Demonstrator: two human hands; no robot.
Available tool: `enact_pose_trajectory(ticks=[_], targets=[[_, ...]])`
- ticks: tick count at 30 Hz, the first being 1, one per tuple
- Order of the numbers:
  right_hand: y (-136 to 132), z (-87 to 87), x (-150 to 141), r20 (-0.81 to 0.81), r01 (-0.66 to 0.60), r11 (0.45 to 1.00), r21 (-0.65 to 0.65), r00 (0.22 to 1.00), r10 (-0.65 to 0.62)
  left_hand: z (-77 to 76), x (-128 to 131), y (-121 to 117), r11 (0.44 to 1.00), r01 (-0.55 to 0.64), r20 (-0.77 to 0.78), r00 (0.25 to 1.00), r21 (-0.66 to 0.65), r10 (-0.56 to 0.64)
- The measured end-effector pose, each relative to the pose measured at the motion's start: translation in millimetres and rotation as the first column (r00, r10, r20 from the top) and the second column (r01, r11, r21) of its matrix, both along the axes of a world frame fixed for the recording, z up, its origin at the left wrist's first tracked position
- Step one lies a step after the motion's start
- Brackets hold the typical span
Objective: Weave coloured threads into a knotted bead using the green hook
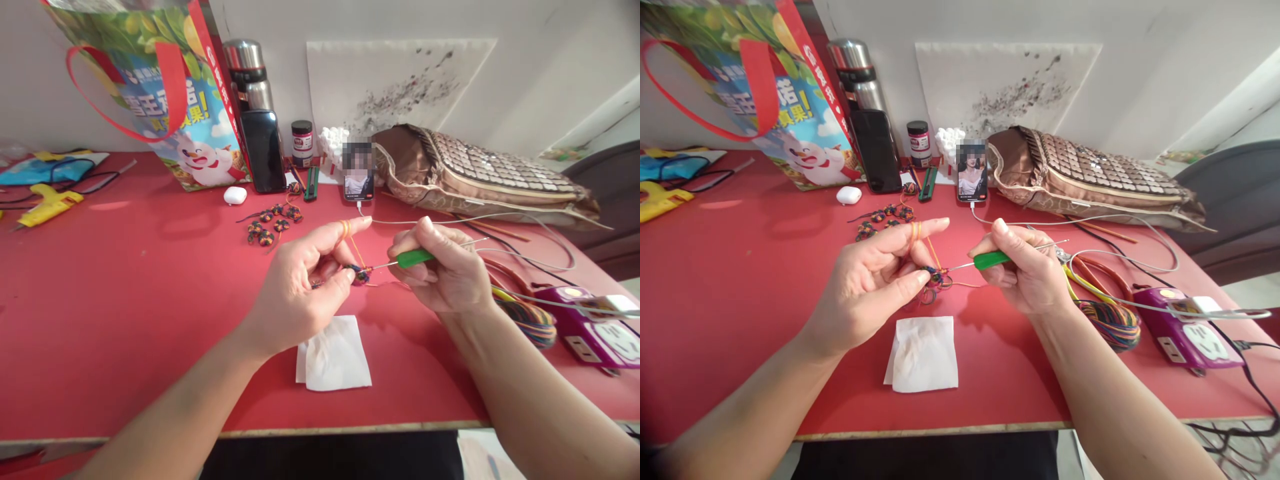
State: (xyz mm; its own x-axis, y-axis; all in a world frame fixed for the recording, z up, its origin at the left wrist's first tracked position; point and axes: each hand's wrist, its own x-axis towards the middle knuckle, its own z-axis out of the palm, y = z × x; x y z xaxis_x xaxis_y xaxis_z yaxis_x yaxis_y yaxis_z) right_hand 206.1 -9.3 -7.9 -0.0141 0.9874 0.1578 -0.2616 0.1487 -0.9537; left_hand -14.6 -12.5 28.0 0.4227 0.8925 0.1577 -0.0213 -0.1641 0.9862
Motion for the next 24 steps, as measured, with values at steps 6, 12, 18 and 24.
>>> enact_pose_trajectory(ticks=[6, 12, 18, 24], targets=[[-1.5, 5.7, -3.1, 0.010, 0.035, 0.999, -0.004, 0.999, -0.035, -2.6, 0.6, 2.6, 0.999, -0.039, -0.011, 0.999, 0.002, 0.039], [-6.0, 9.1, -9.7, -0.003, 0.138, 0.990, -0.027, 0.990, -0.138, -5.1, 2.6, 3.7, 0.997, -0.072, -0.024, 0.997, 0.040, 0.073], [-8.8, 13.1, -18.5, 0.029, 0.222, 0.975, 0.000, 0.975, -0.222, -5.9, 4.3, 3.0, 0.991, -0.107, -0.042, 0.993, 0.076, 0.111], [-12.7, 10.6, -21.7, 0.042, 0.315, 0.949, 0.031, 0.948, -0.316, -10.7, 4.6, 4.8, 0.981, -0.164, -0.075, 0.982, 0.099, 0.172]])
